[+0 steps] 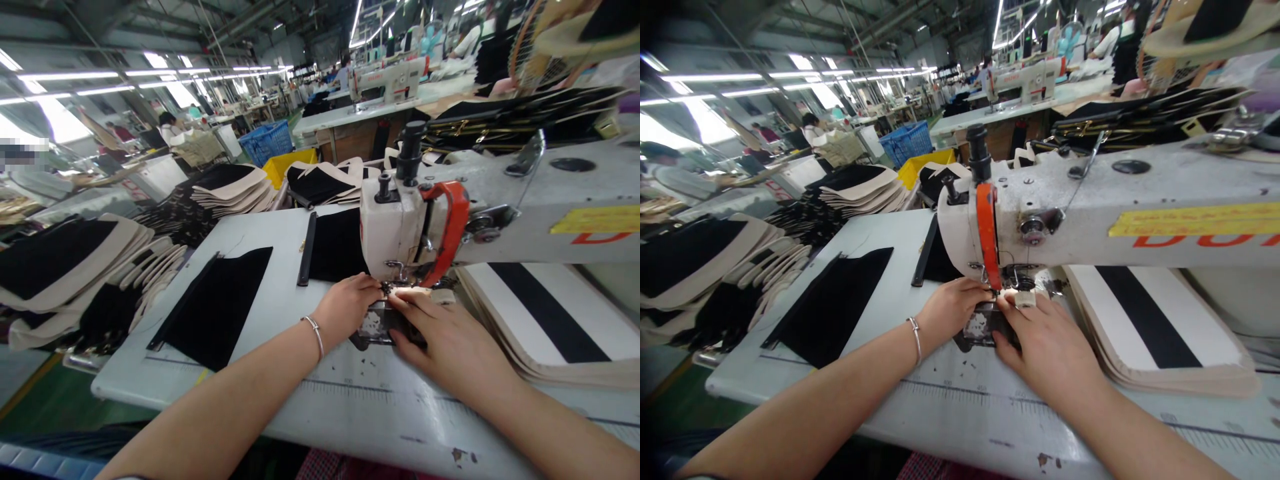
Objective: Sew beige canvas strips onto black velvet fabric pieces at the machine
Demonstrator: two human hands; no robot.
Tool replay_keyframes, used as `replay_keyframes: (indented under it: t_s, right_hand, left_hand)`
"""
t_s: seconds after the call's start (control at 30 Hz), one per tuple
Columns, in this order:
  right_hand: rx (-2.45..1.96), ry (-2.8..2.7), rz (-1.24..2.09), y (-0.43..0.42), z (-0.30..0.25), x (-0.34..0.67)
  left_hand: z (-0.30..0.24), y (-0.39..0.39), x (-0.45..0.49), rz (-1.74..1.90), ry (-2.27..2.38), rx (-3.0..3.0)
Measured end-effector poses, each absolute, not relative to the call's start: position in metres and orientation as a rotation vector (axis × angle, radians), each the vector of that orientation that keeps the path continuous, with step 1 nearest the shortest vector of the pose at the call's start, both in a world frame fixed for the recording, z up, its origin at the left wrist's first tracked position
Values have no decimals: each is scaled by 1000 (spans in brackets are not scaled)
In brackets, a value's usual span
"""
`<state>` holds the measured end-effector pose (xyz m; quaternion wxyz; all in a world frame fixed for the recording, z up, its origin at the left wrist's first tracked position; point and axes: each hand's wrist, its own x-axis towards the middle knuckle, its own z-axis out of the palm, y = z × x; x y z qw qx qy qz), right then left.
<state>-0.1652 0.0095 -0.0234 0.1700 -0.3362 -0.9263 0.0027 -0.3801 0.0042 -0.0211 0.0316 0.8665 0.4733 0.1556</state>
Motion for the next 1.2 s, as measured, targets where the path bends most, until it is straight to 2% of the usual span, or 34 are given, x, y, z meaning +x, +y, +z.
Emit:
replay_keyframes:
  t_s: [0.57, 0.87, 1.07, 1.13, 1.2]
  right_hand:
    - [-1006, -2635, 44, 7, -20, -167]
    - [-1032, -2640, 60, 11, -23, -169]
    - [-995, -2629, 24, 7, -25, -165]
    - [-982, -2620, 10, 7, -25, -164]
    - [-972, -2610, -4, 8, -26, -164]
  left_hand:
    - [-24, 5, -381, 613, 1457, 2650]
    - [-24, 8, -380, 552, 1508, 2637]
    - [-18, 2, -384, 720, 1441, 2455]
    - [-10, 7, -398, 761, 1548, 2314]
    - [-2, 17, -419, 784, 1929, 2063]
